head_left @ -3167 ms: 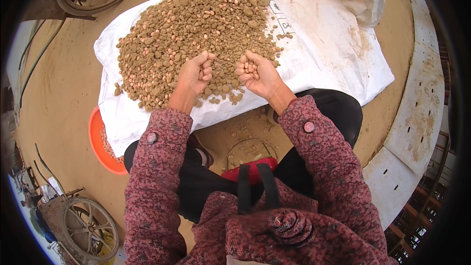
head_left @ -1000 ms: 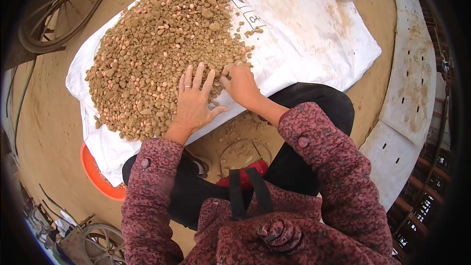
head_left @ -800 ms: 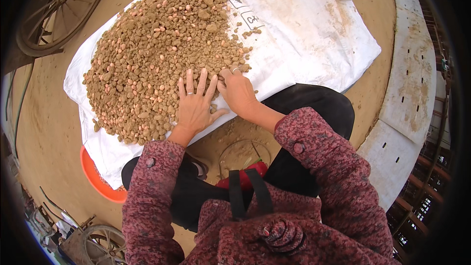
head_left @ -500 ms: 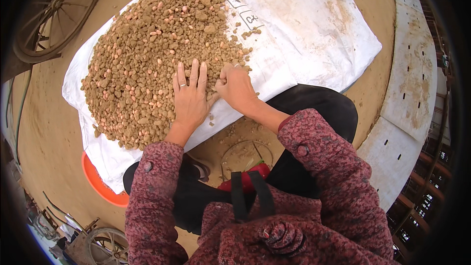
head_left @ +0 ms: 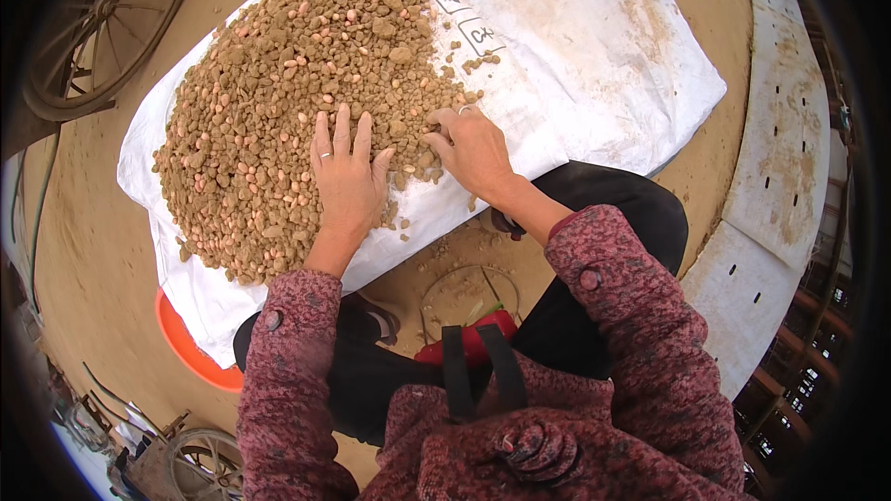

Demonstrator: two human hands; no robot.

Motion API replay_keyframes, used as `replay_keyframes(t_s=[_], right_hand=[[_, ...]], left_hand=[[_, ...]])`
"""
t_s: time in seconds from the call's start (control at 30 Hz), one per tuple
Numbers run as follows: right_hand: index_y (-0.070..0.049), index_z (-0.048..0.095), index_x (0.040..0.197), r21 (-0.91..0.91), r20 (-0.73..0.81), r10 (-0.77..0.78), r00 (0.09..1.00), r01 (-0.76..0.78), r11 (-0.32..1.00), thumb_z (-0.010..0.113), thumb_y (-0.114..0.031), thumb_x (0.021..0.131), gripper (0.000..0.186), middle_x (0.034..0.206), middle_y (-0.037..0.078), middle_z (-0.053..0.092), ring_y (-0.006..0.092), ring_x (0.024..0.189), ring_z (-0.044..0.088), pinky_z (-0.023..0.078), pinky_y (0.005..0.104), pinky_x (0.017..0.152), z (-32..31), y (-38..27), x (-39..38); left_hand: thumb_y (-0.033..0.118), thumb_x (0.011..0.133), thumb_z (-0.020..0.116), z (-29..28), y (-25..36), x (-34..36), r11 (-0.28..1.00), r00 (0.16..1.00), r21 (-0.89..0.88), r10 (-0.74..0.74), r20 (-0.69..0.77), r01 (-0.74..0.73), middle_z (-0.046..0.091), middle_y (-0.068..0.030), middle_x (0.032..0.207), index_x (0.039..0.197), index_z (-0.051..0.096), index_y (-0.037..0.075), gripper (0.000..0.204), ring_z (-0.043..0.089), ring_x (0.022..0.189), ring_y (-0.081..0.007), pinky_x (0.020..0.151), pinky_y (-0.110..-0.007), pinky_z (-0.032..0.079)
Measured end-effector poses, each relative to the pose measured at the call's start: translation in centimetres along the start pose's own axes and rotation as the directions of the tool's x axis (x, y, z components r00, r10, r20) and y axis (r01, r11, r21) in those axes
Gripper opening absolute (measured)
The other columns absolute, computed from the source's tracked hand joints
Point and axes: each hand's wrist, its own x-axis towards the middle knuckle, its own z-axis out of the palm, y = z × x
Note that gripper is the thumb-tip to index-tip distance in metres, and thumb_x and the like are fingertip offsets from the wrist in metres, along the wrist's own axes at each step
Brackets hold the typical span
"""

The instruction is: The person pours feed pellets from a large sack onto a white sack on the ground, then sits on a small red stool and sorts the pellets by hand, picking out debris and placing it into a nearby orange basin.

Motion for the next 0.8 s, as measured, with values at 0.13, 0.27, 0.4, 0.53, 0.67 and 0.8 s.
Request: replay_keyframes(t_s=[0.13,0.27,0.4,0.53,0.67,0.8], right_hand=[[-0.007,0.064,0.086,0.030,0.058,-0.037,0.998,0.035,0.999,0.068,-0.020,0.081,0.015,0.074,0.014,0.061,0.0336,0.079,0.061,0.049,0.0437,0.067,0.4,-0.2,0.0],[-0.004,0.063,0.080,0.181,0.102,-0.006,0.995,-0.013,0.983,0.067,-0.019,0.082,0.015,0.075,0.014,0.063,0.0310,0.075,0.060,0.048,0.0413,0.066,0.9,-0.5,0.2],[-0.001,0.061,0.078,0.550,-0.041,0.248,0.968,-0.186,0.814,0.062,-0.015,0.083,0.015,0.072,0.013,0.063,0.0246,0.068,0.060,0.047,0.0365,0.064,0.4,0.6,2.0],[0.002,0.064,0.084,0.764,0.048,0.472,0.880,-0.337,0.551,0.060,-0.016,0.084,0.019,0.069,0.010,0.062,0.0179,0.063,0.058,0.045,0.0321,0.060,-1.2,3.0,4.4],[0.000,0.069,0.093,0.520,-0.012,0.291,0.957,-0.243,0.819,0.064,-0.020,0.084,0.022,0.067,0.005,0.062,0.0110,0.063,0.055,0.044,0.0285,0.057,-1.0,3.1,5.4],[-0.003,0.071,0.088,0.117,-0.057,0.054,0.997,-0.047,0.992,0.069,-0.026,0.082,0.024,0.066,0.009,0.063,0.0142,0.060,0.057,0.045,0.0298,0.058,0.6,2.3,6.3]], left_hand=[[0.041,0.081,0.070,0.1,1.6,-0.8,0.998,0.996,-0.055,0.042,0.073,-0.038,0.030,-0.0226,0.148,0.139,0.039,0.001,0.077,0.021,0.137,-0.0469,0.109,-0.057,0.022],[0.049,0.075,0.073,0.0,2.0,-0.8,0.997,0.991,-0.059,0.065,0.120,-0.058,0.031,-0.0222,0.147,0.137,0.039,-0.003,0.087,0.020,0.137,-0.0475,0.110,-0.058,0.021],[0.049,0.074,0.074,0.0,1.9,-0.8,0.996,0.992,-0.062,0.065,0.105,-0.058,0.032,-0.0215,0.146,0.136,0.041,-0.003,0.087,0.021,0.136,-0.0473,0.110,-0.058,0.022],[0.050,0.073,0.074,0.2,1.8,-0.7,0.997,0.994,-0.055,0.060,0.097,-0.054,0.032,-0.0210,0.146,0.135,0.042,-0.002,0.087,0.022,0.136,-0.0470,0.109,-0.058,0.023],[0.051,0.073,0.074,0.2,1.9,-0.5,0.998,0.993,-0.044,0.060,0.101,-0.055,0.033,-0.0208,0.146,0.134,0.044,-0.001,0.086,0.023,0.135,-0.0469,0.108,-0.058,0.024],[0.053,0.070,0.075,-0.1,1.9,-0.6,0.995,0.994,-0.080,0.071,0.087,-0.065,0.033,-0.0214,0.146,0.135,0.043,-0.001,0.091,0.023,0.135,-0.0472,0.108,-0.058,0.024]])
